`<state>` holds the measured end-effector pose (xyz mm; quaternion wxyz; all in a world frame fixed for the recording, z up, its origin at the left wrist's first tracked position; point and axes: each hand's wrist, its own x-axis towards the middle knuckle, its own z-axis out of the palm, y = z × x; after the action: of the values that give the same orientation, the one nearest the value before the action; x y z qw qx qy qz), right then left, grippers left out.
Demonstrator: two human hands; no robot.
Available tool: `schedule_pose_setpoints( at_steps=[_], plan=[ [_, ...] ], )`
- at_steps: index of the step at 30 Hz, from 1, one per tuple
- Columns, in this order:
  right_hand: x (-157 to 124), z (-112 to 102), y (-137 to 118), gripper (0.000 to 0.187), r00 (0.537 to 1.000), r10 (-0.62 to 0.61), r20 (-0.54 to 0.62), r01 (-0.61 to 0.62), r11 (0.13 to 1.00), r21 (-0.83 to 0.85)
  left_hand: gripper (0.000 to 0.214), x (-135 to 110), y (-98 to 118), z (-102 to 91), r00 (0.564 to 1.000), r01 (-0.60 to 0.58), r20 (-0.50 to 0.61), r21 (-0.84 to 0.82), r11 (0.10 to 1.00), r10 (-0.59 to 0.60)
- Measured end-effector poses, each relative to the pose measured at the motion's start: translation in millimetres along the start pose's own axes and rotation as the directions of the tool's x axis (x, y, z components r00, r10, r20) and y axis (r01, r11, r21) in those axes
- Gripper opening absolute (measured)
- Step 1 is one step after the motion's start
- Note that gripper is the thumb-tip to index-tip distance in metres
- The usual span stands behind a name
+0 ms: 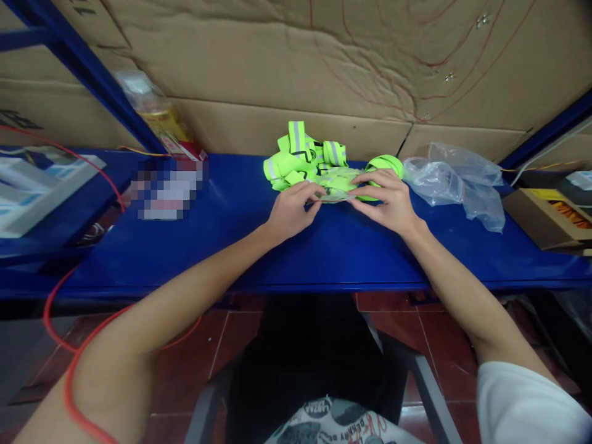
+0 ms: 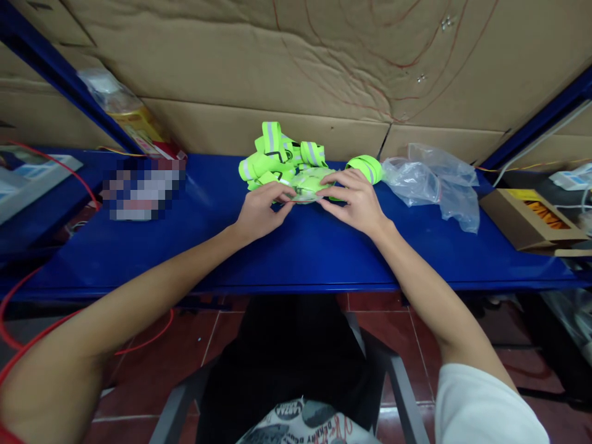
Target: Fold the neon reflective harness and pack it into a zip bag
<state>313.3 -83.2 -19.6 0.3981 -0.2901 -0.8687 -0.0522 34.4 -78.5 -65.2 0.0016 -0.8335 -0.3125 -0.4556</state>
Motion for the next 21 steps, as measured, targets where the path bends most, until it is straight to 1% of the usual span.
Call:
schedule_pose_setpoints(
  at_steps=[2, 5, 7, 9, 14, 21],
  plan=[
    [-1.3, 2.3, -0.1, 0.018, 1.000, -0.002, 0.014, 0.002, 1.000, 0.019, 0.018, -0.2, 3.1, -1.8, 1.000, -0.022, 0.010, 0.085, 0.996, 0.021],
    [-2.9, 7.0, -1.7, 0.020, 0.999, -0.004, 0.034, 0.003, 1.000, 0.023, 0.024, 0.8, 9.0, -3.9, 0.993, -0.114, 0.015, 0.169, 0.979, 0.113],
    [-3.4, 9.7, -3.7, 0.020, 0.999, -0.015, 0.034, 0.014, 1.000, 0.021, 0.025, 2.3, 11.5, -3.7, 0.984, -0.177, -0.008, 0.153, 0.972, 0.180],
    [-3.0, 11.3, -6.3, 0.019, 0.999, -0.035, 0.013, 0.035, 0.999, 0.029, 0.020, 3.8, 11.3, -2.3, 0.975, -0.214, -0.036, 0.109, 0.971, 0.219],
    [0.1, 9.6, -13.8, 0.018, 1.000, -0.014, -0.004, 0.014, 0.999, 0.033, 0.009, 5.0, 4.8, 1.3, 0.979, -0.193, -0.062, 0.027, 0.981, 0.194],
    [3.0, 5.2, -18.7, 0.018, 1.000, -0.017, -0.007, 0.017, 0.993, 0.120, 0.011, 5.6, 5.3, 2.1, 0.986, -0.132, -0.100, 0.013, 0.991, 0.133]
  ],
)
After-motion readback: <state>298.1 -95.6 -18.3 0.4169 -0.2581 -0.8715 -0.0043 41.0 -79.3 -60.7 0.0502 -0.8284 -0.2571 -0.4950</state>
